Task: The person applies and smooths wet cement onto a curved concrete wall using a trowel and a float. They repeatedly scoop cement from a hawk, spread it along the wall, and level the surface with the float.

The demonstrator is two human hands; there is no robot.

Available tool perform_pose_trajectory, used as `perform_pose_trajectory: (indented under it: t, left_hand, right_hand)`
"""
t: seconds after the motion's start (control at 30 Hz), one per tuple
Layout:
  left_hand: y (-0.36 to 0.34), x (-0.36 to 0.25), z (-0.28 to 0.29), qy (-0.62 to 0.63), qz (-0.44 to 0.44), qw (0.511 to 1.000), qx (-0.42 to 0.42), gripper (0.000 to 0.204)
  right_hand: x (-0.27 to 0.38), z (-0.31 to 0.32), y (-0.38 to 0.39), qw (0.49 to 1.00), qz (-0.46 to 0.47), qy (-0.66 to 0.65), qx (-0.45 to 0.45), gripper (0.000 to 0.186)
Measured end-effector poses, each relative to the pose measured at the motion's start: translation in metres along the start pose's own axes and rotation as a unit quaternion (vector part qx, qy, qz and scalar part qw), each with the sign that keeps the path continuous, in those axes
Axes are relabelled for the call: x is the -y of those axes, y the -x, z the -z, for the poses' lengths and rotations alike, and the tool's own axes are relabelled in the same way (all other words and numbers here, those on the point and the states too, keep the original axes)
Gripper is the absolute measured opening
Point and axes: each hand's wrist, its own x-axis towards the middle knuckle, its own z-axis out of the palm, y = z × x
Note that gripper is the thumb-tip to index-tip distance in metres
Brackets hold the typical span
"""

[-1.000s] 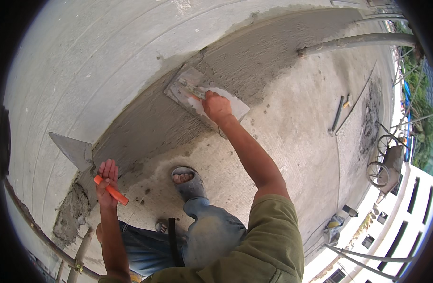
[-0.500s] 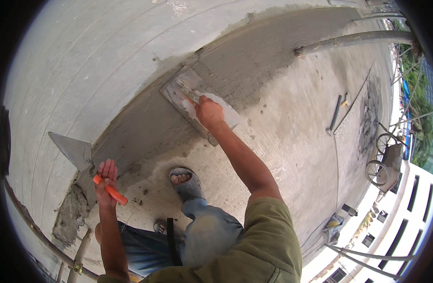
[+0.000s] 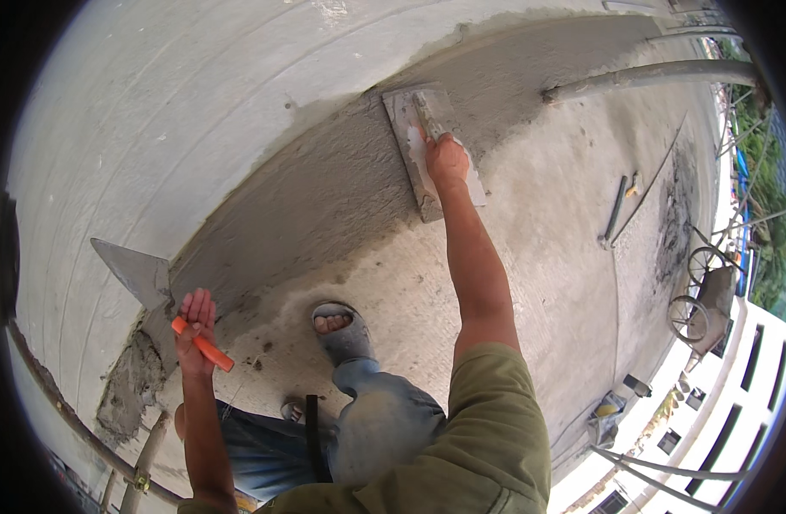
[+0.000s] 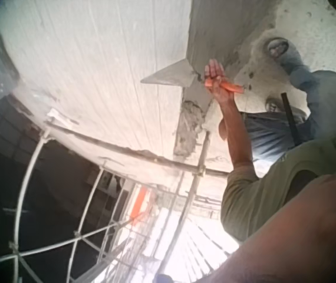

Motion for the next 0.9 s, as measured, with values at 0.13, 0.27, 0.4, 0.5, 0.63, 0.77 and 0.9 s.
perform_pose_trajectory:
  t: [0.13, 0.27, 0.4, 0.5, 0.63, 0.77, 0.9]
  left_hand:
    - [0.003, -0.002, 0.003, 0.005, -0.004, 1.000, -0.003, 0.060]
    - [0.002, -0.002, 0.000, 0.009, -0.002, 1.000, -0.001, 0.059]
    - [0.006, -0.004, -0.002, -0.004, -0.005, 1.000, -0.005, 0.059]
    - [0.005, -0.003, -0.004, 0.002, -0.006, 1.000, -0.004, 0.059]
    - [0.004, -0.001, -0.003, 0.001, 0.000, 1.000, -0.001, 0.060]
    - [0.006, 0.000, -0.002, -0.006, 0.000, 1.000, 0.004, 0.061]
    - [0.006, 0.000, 0.001, 0.009, 0.002, 1.000, 0.005, 0.061]
  right_hand:
    - [-0.015, 0.010, -0.017, 0.999, -0.026, -0.005, -0.022, 0.040]
    - [-0.013, 0.002, -0.009, 0.999, 0.034, -0.006, -0.010, 0.040]
    - [0.023, -0.004, 0.052, 0.996, 0.083, -0.006, 0.040, 0.036]
    - [0.047, -0.023, 0.088, 0.990, 0.126, 0.002, 0.061, 0.032]
    - [0.053, -0.030, 0.083, 0.993, 0.105, -0.007, 0.049, 0.030]
    - [0.044, -0.032, 0.062, 0.993, 0.114, 0.001, 0.034, 0.031]
    - [0.037, -0.022, 0.047, 0.992, 0.112, 0.011, 0.049, 0.033]
